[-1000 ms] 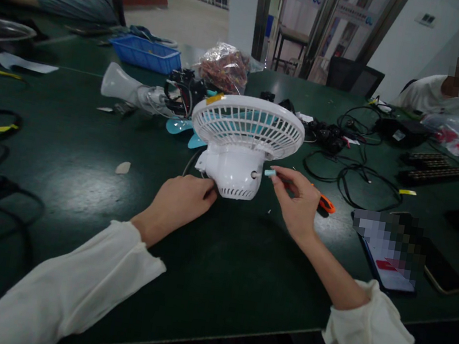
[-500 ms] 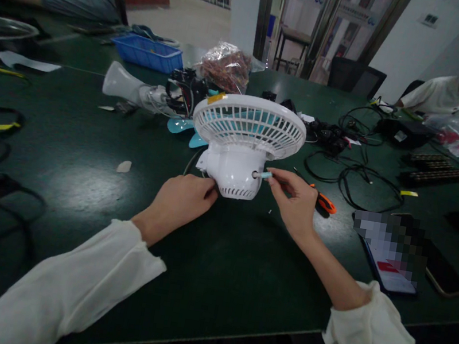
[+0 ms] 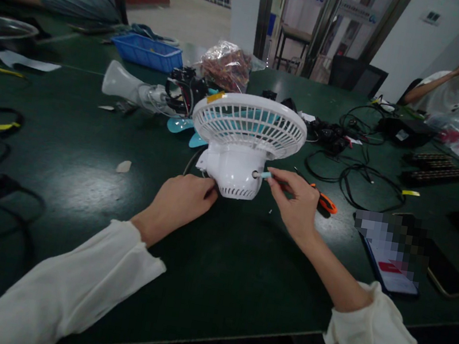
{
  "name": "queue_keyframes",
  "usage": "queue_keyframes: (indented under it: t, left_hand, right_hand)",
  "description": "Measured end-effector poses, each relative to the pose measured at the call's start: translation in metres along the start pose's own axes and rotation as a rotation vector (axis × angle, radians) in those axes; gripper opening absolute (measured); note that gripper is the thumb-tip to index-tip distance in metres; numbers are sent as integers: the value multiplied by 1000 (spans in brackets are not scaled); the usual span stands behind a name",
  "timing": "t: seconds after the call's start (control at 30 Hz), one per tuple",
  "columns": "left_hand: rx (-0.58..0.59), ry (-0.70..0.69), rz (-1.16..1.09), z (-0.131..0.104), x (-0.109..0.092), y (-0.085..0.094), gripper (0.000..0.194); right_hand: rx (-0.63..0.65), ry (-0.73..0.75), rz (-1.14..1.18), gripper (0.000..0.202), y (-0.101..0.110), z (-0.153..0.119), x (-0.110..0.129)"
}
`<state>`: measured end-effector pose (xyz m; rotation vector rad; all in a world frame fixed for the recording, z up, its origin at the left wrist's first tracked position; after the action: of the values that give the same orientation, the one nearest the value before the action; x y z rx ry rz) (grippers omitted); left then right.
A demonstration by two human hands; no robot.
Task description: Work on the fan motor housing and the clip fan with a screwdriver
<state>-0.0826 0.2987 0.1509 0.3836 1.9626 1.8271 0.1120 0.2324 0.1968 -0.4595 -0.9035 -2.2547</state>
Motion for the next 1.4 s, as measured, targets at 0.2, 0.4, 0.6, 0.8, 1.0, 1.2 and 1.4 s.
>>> queue_keyframes:
  t: [0.2,0.4,0.6,0.8,1.0,1.2,1.4]
  left_hand:
    - [-7,4,-21,1,0,0,38]
    - [-11,-5,-15,1,0,0,37]
    - [2,11,2,1,0,0,38]
    - [-10,12,-6,1,0,0,37]
    - [-16,-12,1,1,0,0,38]
    - [-8,-4,10,0,0,0,38]
    - [-18,-14,10,0,-2,1,39]
  right_hand:
    - [10,-78,25,18,-4,1,-9]
    - [-6,-118,66,16,-5,2,-15]
    - [2,-142,70,17,-7,3,-16]
    - [-5,-155,102,17,-9,2,-18]
    - [-8,-144,102,16,-7,3,-16]
    - [3,-120,81,16,-3,5,-8]
    - [14,-63,103,24,-2,4,-1]
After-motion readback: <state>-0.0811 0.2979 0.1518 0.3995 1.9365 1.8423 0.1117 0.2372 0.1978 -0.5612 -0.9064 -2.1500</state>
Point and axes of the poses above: each hand's wrist, its own z-axis towards the middle knuckle, its own y-axis out of the back of the hand, x = y × z, the point moved 8 cm from there along z, towards the middle knuckle, and after that the axes turned 12 degrees about -z, right-handed, at the moved point
